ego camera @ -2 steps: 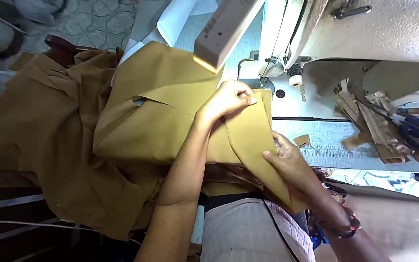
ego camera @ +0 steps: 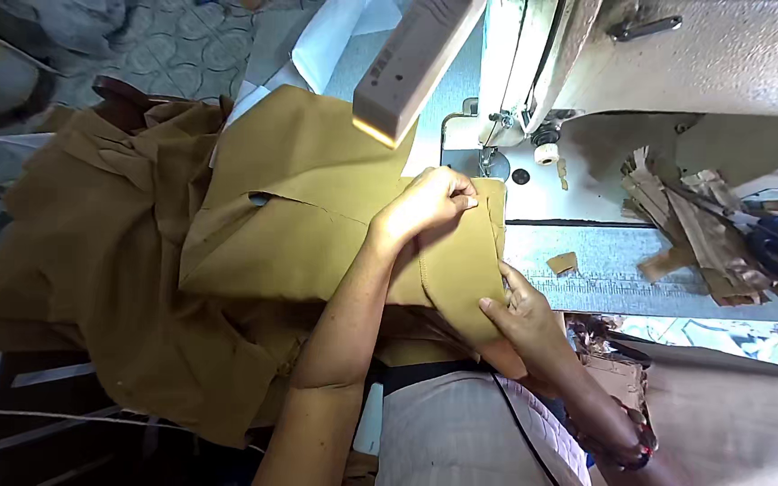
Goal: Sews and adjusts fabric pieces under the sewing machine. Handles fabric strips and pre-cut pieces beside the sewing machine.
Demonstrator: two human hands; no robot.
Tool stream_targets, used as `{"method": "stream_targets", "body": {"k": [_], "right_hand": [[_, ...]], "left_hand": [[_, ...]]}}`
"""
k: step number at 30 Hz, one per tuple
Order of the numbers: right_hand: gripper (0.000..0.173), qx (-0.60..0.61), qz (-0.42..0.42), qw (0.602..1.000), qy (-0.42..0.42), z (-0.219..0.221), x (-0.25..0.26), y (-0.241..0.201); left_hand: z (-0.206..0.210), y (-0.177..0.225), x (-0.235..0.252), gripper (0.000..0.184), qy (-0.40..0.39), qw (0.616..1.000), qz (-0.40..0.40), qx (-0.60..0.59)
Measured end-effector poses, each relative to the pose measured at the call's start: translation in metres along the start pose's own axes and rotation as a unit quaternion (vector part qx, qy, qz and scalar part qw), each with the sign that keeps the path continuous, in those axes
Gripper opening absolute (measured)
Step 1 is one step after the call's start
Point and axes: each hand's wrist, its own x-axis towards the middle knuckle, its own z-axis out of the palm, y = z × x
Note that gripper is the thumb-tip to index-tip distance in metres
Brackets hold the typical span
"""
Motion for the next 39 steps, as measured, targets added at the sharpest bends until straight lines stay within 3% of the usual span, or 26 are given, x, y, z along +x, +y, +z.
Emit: {"method": "stream_targets", "body": {"k": [2,6,10,14,23,26,29,32,34,37,39], "right_hand": [[0.057,0.018,-0.015,1.0,0.018,0.007,-0.004,0.006],[0.063,-0.006,-0.055,0.998,0.025,0.007,-0.009,0.012],[0.076,-0.081,-0.096,0.991,0.039,0.003,-0.019,0.021],[0.075,-0.131,-0.127,0.983,0.035,0.004,-0.025,0.027],[0.065,-0.178,-0.161,0.97,0.045,0.001,-0.024,0.031],[0.063,-0.185,-0.153,0.97,0.039,0.0,-0.024,0.031],[0.061,-0.207,-0.155,0.965,0.038,-0.001,-0.023,0.031],[0.062,-0.251,-0.132,0.959,0.014,-0.005,-0.023,0.022],[0.062,-0.284,-0.138,0.949,-0.004,-0.009,-0.022,0.017],[0.063,-0.331,-0.14,0.931,-0.067,-0.02,-0.02,0.004],[0.051,-0.354,-0.145,0.919,-0.094,-0.033,-0.01,-0.01]], "left_hand": [[0.004,0.007,0.001,0.02,-0.001,1.0,0.002,0.031],[0.027,0.0,0.013,0.016,0.127,0.989,0.064,0.031],[0.036,-0.006,0.014,0.018,0.185,0.982,0.036,-0.012],[0.033,-0.003,0.012,0.028,0.175,0.983,-0.002,-0.047],[0.032,-0.006,0.015,0.037,0.177,0.98,-0.011,-0.087],[0.034,-0.008,0.016,0.03,0.177,0.982,0.006,-0.071],[0.038,-0.009,0.015,0.011,0.186,0.98,0.07,0.011],[0.044,0.007,0.006,0.022,0.188,0.961,0.092,0.182],[0.055,0.022,-0.008,0.024,0.177,0.95,0.048,0.254],[0.07,0.028,-0.032,0.052,0.094,0.966,-0.037,0.236],[0.076,0.019,-0.038,0.058,0.104,0.971,-0.029,0.214]]}}
